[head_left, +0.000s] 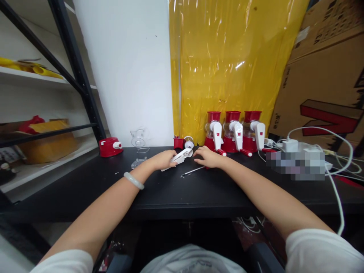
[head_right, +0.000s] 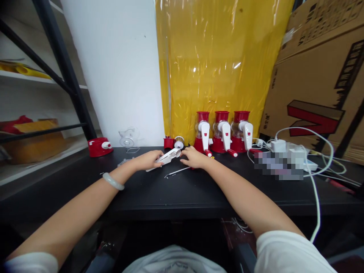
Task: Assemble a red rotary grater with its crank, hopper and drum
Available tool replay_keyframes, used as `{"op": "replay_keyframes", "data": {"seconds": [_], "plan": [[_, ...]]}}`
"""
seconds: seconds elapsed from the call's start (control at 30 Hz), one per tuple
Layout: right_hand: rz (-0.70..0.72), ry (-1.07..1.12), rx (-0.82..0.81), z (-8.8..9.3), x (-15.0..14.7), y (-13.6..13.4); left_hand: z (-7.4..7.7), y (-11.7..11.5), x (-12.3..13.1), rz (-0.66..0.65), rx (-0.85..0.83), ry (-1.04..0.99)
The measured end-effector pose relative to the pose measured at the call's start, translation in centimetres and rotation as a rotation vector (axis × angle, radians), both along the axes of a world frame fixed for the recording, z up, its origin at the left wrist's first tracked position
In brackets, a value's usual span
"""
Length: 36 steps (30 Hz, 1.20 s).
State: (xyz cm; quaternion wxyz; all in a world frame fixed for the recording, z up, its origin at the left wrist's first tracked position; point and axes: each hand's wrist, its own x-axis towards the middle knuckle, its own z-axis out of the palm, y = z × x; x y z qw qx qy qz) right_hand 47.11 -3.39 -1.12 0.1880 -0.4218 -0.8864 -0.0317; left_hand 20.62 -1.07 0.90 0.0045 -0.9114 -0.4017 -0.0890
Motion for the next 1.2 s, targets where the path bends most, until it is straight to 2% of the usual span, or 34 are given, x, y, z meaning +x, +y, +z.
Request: {"op": "replay_keyframes", "data": {"seconds": [0.3,0.43,0.57,0.67,0.87,1.0,1.2], "plan": [[0.062,0.024,0.008,-0.4,-0.4,-0.1,-0.2,-0.4,0.0,-0.033,-0.054,-0.031],[0.074,0.032,0.001,0.0,-0.6,-0.4,-0.3,-0.4,-0.1,-0.058,-0.058,-0.044],[0.022,0.047,-0.097,0.7,-0.8,-0.9,-0.4,0.0,-0.1,-0.088,-0.032,-0.052],[-0.025,0.033,-0.142,1.1,-0.7,-1.2,-0.4,0.5,-0.2,-0.055,-0.013,-0.056],[-0.089,-0.007,-0.276,1.5,0.4,-0.8,-0.2,0.9,-0.8,-0.016,-0.136,-0.119],[-0.107,-0.001,-0.307,1.4,1.3,-0.2,-0.3,0.8,-1.0,-0.019,-0.194,-0.149],[-0.126,-0.003,-0.381,1.6,1.5,-0.1,-0.5,1.1,-1.0,-0.027,-0.176,-0.134]]}}
